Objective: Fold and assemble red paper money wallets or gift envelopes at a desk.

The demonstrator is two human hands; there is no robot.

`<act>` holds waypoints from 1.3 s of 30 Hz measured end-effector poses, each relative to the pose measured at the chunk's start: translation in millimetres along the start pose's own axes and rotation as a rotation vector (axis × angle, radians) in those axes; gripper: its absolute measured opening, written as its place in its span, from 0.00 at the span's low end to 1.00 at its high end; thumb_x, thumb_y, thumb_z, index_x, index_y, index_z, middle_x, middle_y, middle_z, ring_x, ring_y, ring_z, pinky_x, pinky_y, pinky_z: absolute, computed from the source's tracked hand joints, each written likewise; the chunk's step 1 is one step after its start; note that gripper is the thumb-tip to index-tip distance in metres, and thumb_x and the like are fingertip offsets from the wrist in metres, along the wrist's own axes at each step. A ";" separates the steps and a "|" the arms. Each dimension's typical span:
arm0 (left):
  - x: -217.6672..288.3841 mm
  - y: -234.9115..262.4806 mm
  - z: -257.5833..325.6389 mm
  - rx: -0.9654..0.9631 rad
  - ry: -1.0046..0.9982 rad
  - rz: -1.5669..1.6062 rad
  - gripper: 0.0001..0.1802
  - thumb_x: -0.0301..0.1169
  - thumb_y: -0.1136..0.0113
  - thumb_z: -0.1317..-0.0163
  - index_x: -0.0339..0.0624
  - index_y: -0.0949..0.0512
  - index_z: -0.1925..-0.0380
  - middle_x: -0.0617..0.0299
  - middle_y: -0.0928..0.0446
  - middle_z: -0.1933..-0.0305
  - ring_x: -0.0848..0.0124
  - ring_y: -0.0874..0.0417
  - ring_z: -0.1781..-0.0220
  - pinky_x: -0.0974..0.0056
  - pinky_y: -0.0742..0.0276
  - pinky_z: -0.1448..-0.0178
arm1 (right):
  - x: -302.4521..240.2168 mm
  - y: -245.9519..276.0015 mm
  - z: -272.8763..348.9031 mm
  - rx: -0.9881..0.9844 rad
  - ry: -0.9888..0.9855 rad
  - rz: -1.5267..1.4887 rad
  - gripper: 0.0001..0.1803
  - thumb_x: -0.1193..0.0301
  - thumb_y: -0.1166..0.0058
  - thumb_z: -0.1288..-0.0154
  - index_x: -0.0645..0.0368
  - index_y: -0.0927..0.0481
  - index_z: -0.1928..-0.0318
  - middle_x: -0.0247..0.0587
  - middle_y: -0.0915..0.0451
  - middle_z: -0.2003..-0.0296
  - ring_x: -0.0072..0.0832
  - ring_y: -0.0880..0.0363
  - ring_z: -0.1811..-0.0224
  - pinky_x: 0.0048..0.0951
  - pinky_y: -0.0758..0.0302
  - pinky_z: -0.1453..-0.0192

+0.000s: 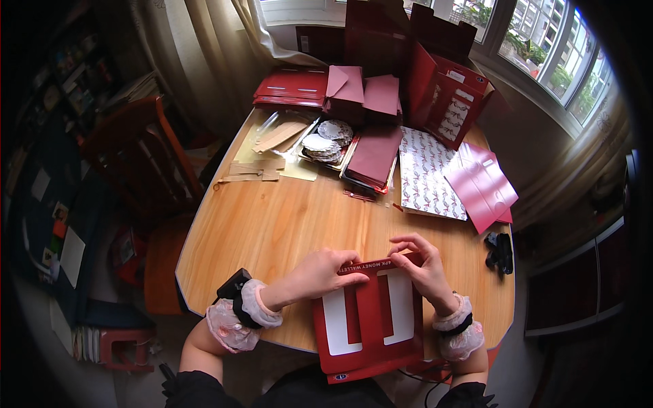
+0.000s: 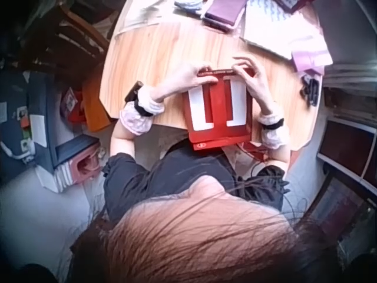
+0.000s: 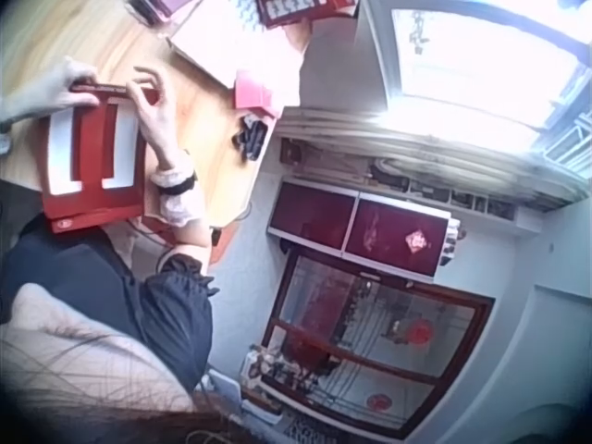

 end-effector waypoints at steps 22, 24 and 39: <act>-1.7 13.7 -3.2 0.105 0.206 0.598 0.11 0.28 0.33 0.34 0.34 0.18 0.55 0.61 0.14 0.60 0.78 0.15 0.59 0.72 0.18 0.55 | -9.9 34.7 -2.9 0.122 -0.035 -0.001 0.03 0.81 0.33 0.41 0.67 0.12 0.65 0.33 0.17 0.72 0.17 0.22 0.69 0.19 0.27 0.63; -4.7 14.0 -3.1 0.150 0.195 0.667 0.11 0.27 0.32 0.35 0.33 0.18 0.55 0.58 0.13 0.62 0.76 0.14 0.60 0.71 0.18 0.55 | -13.7 32.9 -3.2 0.114 -0.034 0.015 0.03 0.80 0.33 0.40 0.67 0.12 0.65 0.33 0.17 0.72 0.16 0.22 0.68 0.18 0.27 0.62; -10.8 18.1 -7.4 0.251 0.210 0.691 0.06 0.29 0.30 0.36 0.38 0.17 0.64 0.61 0.13 0.66 0.78 0.14 0.65 0.72 0.18 0.61 | -12.6 37.7 -2.1 0.142 -0.055 -0.016 0.03 0.79 0.33 0.39 0.65 0.12 0.64 0.32 0.14 0.69 0.16 0.18 0.66 0.17 0.24 0.60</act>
Point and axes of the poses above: each hand's wrist, its own z-axis away from the middle knuckle, its own y-axis out of the back of the hand, x = y × z, the point moved 1 cm from there along -z, towards the middle knuckle
